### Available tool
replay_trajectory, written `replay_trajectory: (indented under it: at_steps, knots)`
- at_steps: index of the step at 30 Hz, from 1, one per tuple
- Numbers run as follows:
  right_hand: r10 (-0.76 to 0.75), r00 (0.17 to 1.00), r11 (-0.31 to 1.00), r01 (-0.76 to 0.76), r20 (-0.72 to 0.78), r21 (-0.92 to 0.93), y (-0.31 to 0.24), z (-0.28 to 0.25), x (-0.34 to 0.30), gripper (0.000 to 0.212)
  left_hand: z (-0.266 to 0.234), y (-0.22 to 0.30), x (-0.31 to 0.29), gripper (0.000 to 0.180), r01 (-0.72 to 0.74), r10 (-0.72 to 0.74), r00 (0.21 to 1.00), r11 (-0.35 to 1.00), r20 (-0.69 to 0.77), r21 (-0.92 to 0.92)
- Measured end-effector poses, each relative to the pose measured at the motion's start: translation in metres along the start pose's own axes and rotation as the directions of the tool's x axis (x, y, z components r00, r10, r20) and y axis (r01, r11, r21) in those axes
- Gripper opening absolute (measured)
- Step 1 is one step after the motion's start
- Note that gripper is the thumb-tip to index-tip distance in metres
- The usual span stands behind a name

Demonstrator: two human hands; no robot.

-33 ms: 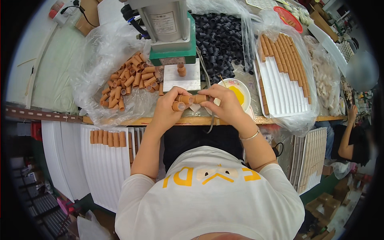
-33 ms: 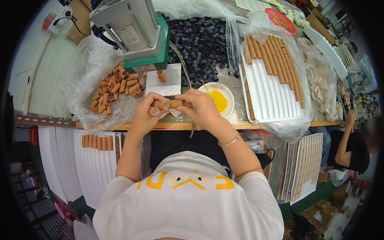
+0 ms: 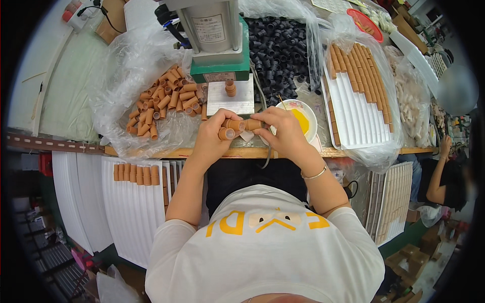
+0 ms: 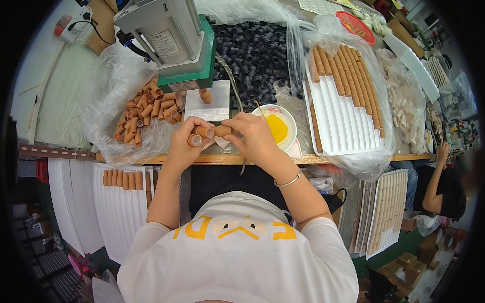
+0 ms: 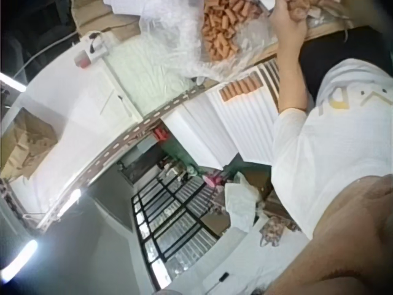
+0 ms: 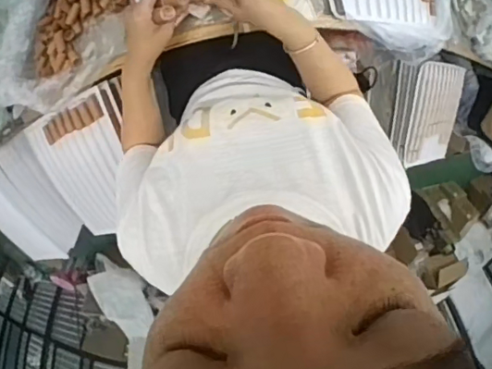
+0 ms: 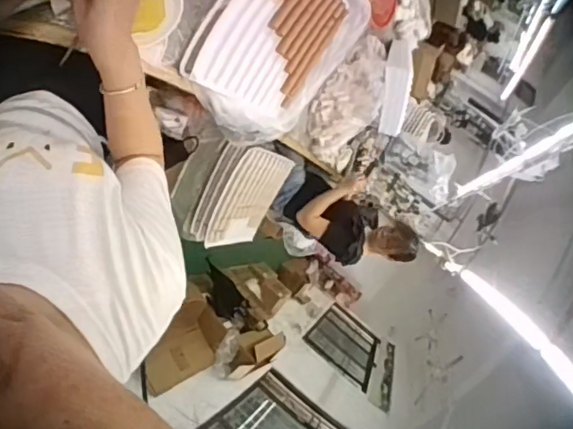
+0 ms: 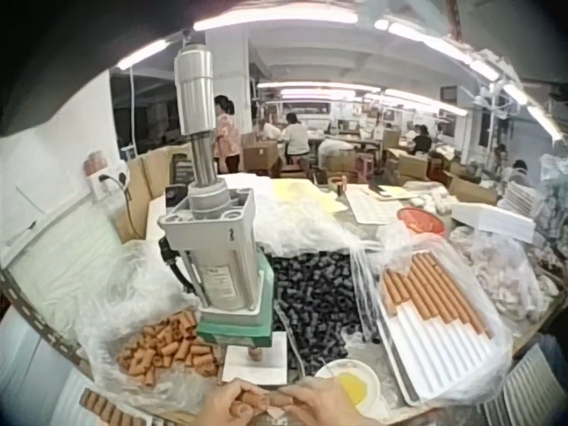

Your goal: Assembling brown cylindrical components with black caps and a yellow liquid sealant on an assembly line.

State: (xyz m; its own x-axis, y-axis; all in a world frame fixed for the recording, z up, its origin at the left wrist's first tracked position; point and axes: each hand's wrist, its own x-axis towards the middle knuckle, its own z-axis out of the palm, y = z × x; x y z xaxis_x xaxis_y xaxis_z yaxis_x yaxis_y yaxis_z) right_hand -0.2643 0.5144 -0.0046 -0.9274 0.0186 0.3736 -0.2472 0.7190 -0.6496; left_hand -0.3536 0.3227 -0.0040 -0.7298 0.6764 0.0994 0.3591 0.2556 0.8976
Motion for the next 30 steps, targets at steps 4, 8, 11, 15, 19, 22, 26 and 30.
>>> replay_trajectory:
  at_steps: [4, 8, 11, 15, 19, 22, 26, 30]
  knots:
    - [-0.096, 0.992, 0.943, 0.117, 0.080, -0.313, -0.012, 0.001, 0.009, 0.023, 0.004, -0.012, 0.001, 0.030, -0.081, 0.053, 0.993, 0.952, -0.104, -0.295]
    - [0.211, 0.963, 0.975, -0.196, 0.166, -0.104, 0.005, 0.009, 0.032, 0.029, 0.000, -0.042, 0.028, 0.027, -0.196, 0.071, 0.897, 0.948, -0.437, -0.249]
    - [0.335, 0.938, 0.928, -0.346, 0.091, 0.141, 0.022, 0.026, 0.060, 0.033, -0.015, -0.041, 0.052, 0.030, 0.052, -0.033, 0.936, 0.998, -0.350, 0.046]
    - [0.228, 0.974, 0.960, -0.227, -0.015, -0.162, 0.038, 0.050, 0.086, 0.040, -0.022, -0.044, 0.069, 0.036, 0.068, -0.064, 0.960, 0.998, -0.271, 0.005]
    - [0.219, 0.975, 0.952, -0.224, -0.045, -0.210, 0.035, 0.064, 0.098, 0.039, -0.031, -0.064, 0.059, 0.039, -0.105, 0.092, 0.907, 0.994, -0.411, -0.008]
    - [0.215, 0.977, 0.937, -0.206, -0.001, -0.283, 0.028, 0.065, 0.095, 0.044, -0.039, -0.058, 0.034, 0.039, -0.095, 0.068, 0.917, 0.994, -0.393, -0.051]
    - [0.134, 0.987, 0.920, -0.157, -0.087, -0.360, 0.013, 0.043, 0.061, 0.057, -0.041, -0.053, 0.001, 0.040, -0.069, 0.013, 0.974, 0.967, -0.226, -0.244]
    - [0.219, 0.953, 0.874, -0.287, 0.210, 0.393, -0.030, 0.014, 0.032, 0.044, -0.036, -0.036, -0.017, 0.039, -0.048, 0.018, 0.996, 0.934, -0.088, -0.353]
